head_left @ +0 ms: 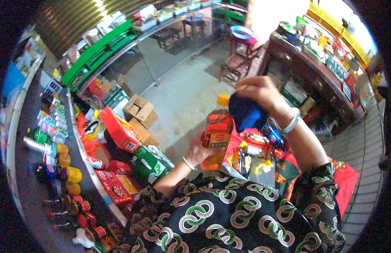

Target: The person unpacks a red box of batteries, wipes the box and individual battery packs with a blue cloth, and places them on a shelf. They also wipe a bottle of sauce and place it on the shelf.

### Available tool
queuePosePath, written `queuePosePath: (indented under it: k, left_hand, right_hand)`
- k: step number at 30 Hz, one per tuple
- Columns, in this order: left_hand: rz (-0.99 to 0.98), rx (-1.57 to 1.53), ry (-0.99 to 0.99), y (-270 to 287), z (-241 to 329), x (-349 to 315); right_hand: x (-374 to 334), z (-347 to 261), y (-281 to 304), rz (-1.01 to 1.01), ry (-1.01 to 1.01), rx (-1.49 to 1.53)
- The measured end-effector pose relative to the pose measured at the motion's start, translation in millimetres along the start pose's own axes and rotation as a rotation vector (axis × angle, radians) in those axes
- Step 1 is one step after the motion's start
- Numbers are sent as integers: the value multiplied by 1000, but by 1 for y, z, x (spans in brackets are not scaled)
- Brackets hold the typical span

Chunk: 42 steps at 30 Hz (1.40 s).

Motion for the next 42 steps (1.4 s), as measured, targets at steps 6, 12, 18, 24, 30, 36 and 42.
queuePosePath:
  k: [6, 12, 18, 24, 30, 36, 42]
  left_hand:
    - [420, -639, 170, 51, -11, -35]
    - [379, 776, 142, 79, 12, -71]
    - [484, -538, -11, 88, 39, -87]
    - [475, -535, -36, 95, 34, -116]
    - [389, -453, -46, 91, 72, -126]
    - [414, -312, -164, 81, 67, -135]
    - [455, -505, -32, 75, 41, -145]
  right_hand:
    - [8, -36, -4, 386, 227, 570]
    - [-33, -118, -200, -47, 1012, -655]
    - [-17, -125, -190, 13, 1063, -196]
    - [63, -87, -167, 46, 562, 657]
    - [66, -116, -197, -445, 264, 1379]
    - [23, -76, -272, -716, -18, 1209]
    - [23, -57, -276, -724, 71, 1102]
Point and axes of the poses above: each hand's wrist, its own x-axis towards the middle knuckle, its own y-axis out of the back of the hand, z = x × y, the point moved 9 cm from there along x, towards the middle knuckle, and after that the axes turned 4 degrees about -z, right-handed, at the moved point
